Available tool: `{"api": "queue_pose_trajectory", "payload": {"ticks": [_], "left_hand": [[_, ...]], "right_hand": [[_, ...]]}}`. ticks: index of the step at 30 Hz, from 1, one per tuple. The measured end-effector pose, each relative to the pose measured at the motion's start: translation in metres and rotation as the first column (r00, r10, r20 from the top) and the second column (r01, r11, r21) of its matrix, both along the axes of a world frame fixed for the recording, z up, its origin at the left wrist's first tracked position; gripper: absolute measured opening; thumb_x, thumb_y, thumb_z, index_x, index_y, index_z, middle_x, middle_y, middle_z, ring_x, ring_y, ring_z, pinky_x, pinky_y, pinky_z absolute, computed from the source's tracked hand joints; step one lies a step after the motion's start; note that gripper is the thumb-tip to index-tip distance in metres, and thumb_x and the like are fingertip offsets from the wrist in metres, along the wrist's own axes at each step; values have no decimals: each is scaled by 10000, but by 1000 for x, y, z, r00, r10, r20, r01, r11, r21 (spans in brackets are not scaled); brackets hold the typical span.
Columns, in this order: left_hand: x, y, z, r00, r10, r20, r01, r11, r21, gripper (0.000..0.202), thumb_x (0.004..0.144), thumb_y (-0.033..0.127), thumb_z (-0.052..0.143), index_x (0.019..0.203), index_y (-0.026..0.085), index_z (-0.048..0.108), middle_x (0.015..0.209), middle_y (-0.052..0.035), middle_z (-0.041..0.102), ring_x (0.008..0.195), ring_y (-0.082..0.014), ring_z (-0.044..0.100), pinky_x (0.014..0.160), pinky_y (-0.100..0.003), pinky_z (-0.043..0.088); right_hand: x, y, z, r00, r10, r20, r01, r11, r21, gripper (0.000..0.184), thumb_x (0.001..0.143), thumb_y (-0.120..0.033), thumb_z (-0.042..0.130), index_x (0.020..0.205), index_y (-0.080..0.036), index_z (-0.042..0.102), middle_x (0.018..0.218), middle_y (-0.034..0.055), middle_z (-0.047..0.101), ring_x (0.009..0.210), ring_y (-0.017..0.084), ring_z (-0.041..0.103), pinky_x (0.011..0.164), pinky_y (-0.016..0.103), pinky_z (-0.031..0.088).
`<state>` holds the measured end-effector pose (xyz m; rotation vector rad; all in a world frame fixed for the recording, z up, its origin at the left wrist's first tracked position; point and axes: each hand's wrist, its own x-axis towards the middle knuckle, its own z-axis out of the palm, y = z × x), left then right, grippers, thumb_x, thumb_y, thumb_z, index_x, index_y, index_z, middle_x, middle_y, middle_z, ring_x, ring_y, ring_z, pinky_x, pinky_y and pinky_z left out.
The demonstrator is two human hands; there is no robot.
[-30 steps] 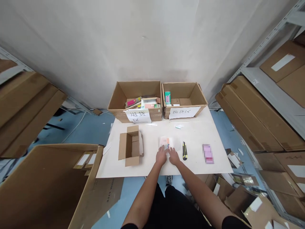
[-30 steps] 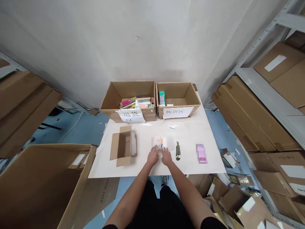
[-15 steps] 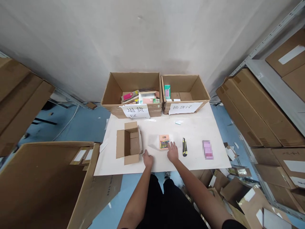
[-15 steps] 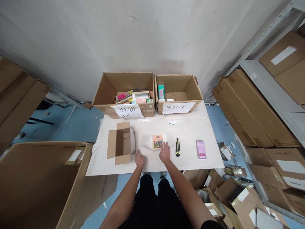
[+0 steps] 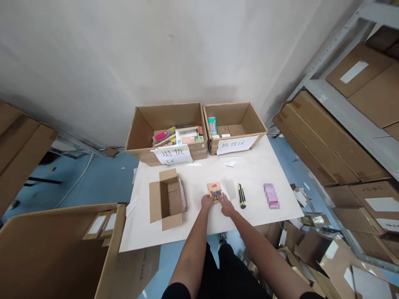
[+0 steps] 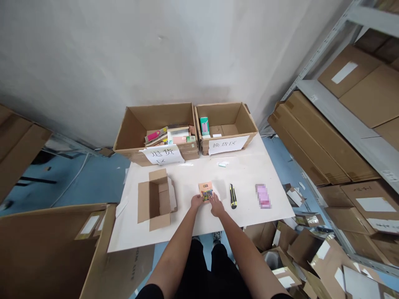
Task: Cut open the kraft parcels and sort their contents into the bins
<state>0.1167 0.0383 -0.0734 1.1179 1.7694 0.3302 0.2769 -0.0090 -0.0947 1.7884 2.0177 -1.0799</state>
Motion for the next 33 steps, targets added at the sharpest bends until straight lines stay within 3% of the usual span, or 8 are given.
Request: {"api": "queue_pose_trajectory", "payload": {"ticks": [3,6,11,15,19,22,29,33], "left_hand": [[-2,4,15,1000,-5,18,4,999,53,102,784,269,713,801,180,758,822,-66,795,849,-242,744,775,-306,525],[-4,5,38,997,1,75,-13,989,146,138,789,247,675,851,188,784,854,-56,800,894,-238,743,813,-319,542],[-17,16,90,966,-28,257,-43,962,268,338,823,318,656,1096,180,800,1040,-71,806,929,-218,740,813,-322,583],[-35,32,162,807,-26,590,-211,921,329,676,719,460,815,1318,163,718,1153,-113,760,909,-223,734,789,-352,600],[-48,38,245,712,-134,689,-246,872,424,841,690,479,881,1452,240,615,1333,-129,677,991,-222,724,817,-346,604],[-48,32,287,714,-188,674,-231,846,481,858,698,483,886,1468,241,596,1334,-132,680,973,-221,726,831,-366,611],[-26,7,320,892,-7,452,-332,667,667,627,740,486,865,1287,211,727,1310,-142,729,1183,-307,696,1022,-467,568],[0,-5,335,877,-167,450,-233,672,703,616,783,493,831,1319,210,720,1390,-130,698,1295,-338,647,1115,-510,507]], "right_hand": [[0,5,1,994,-83,-71,82,997,-15,851,857,-104,512,1669,-230,293,1752,106,165,1620,296,141,1250,481,308],[5,12,15,928,-310,-207,325,945,42,693,987,-297,449,1664,-252,306,1700,114,335,1588,296,271,1242,501,320],[26,47,88,568,-538,-622,596,791,-140,752,949,-527,555,1619,-234,376,1490,188,588,1312,318,628,1046,481,522],[40,85,178,332,-439,-835,556,806,-203,697,759,-585,766,1327,-194,663,1118,111,734,1024,286,730,930,453,579],[38,98,259,196,-329,-924,488,850,-199,665,710,-543,829,1275,-234,659,1052,52,726,969,238,731,855,382,599],[32,91,295,106,-296,-949,403,885,-231,698,744,-528,822,1352,-277,590,1109,43,742,987,228,738,823,354,606],[30,73,322,33,-188,-982,385,909,-161,684,773,-521,835,1374,-292,601,1163,64,770,1031,260,740,898,426,604],[19,63,332,94,50,-994,293,953,76,642,800,-495,817,1396,-323,654,1462,87,636,1412,312,537,1157,510,440]]}}
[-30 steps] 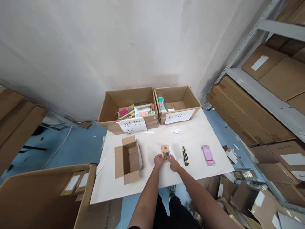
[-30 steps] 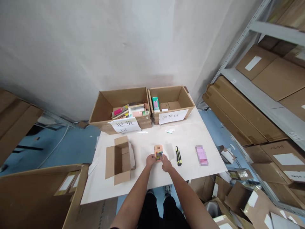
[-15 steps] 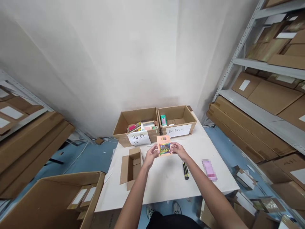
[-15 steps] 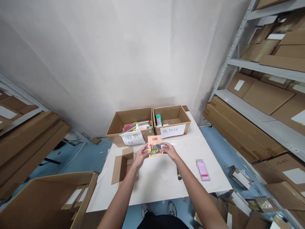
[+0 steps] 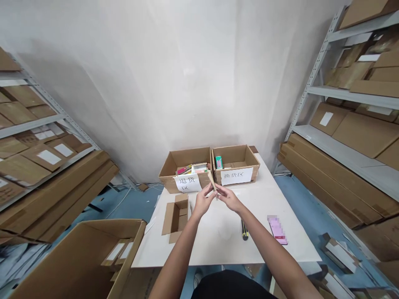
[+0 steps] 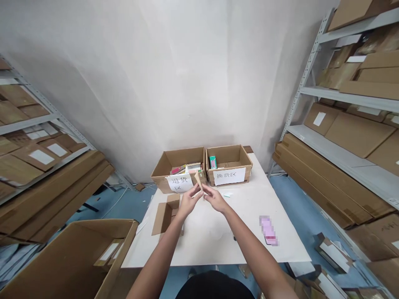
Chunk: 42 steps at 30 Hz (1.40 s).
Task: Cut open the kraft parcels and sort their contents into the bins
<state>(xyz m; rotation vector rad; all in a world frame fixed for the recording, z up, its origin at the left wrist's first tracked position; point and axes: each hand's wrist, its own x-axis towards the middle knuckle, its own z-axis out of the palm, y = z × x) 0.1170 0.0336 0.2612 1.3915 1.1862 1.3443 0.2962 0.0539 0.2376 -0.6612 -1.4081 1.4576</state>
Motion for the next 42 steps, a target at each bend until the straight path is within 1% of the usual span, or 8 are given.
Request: {"api": "queue_pose_trajectory", "payload": {"ticks": [7,12,15,19,24,30,37,42], "left_hand": [[-13,-3,27,973,-50,225,65,996,-62,761,742,546,862,1381,174,681,1328,-147,731,1223,-347,687,1043,-510,560],[-27,-1,28,960,-144,240,180,974,-137,847,712,545,894,1438,193,637,1291,-160,747,1143,-340,727,960,-503,604],[-23,0,26,983,-27,182,50,992,-119,819,707,539,896,1405,179,662,1310,-166,737,1203,-348,702,1017,-525,577],[-7,-2,27,976,216,29,-215,976,-21,686,730,503,882,1320,191,723,1333,-153,728,1271,-343,669,1099,-519,530],[8,2,25,997,55,46,-55,998,15,707,765,474,852,1391,195,679,1414,-130,679,1338,-353,622,1146,-538,490],[-36,19,21,966,74,249,-54,995,-85,767,743,529,857,1390,157,679,1334,-150,724,1279,-367,657,1083,-548,543],[-85,59,-6,942,129,309,-66,977,-205,780,643,535,922,1297,152,739,1224,-149,777,1170,-354,714,1036,-534,574],[-116,132,-13,939,130,320,-62,975,-214,806,688,535,888,1363,142,689,1308,-171,737,1246,-359,669,1075,-538,535]], "right_hand": [[6,5,10,969,-238,63,239,971,-7,684,803,-500,810,1431,-296,633,1513,115,577,1387,308,541,1118,508,479],[18,12,16,992,-69,-101,53,986,-156,750,736,-483,874,1396,-229,624,1182,104,753,1033,263,733,925,454,602],[19,11,20,989,-84,-122,63,983,-170,684,710,-443,896,1311,-230,650,1093,82,778,955,261,754,882,448,620],[12,9,21,981,-134,-139,117,985,-128,668,739,-425,877,1336,-261,625,1204,97,764,1072,283,743,943,475,606],[-9,10,18,999,40,-29,-38,997,67,599,833,-429,781,1401,-299,643,1496,78,613,1406,286,552,1122,470,499],[-26,45,-1,945,-314,87,315,949,7,664,798,-413,784,1427,-268,624,1430,106,642,1266,282,629,1005,444,574],[-71,85,-31,967,-253,22,252,949,-191,648,713,-389,825,1311,-195,667,1059,91,762,905,230,726,826,390,607],[-106,154,-24,957,-282,63,288,944,-158,657,704,-421,834,1307,-215,673,1075,81,763,933,225,719,881,400,604]]}}
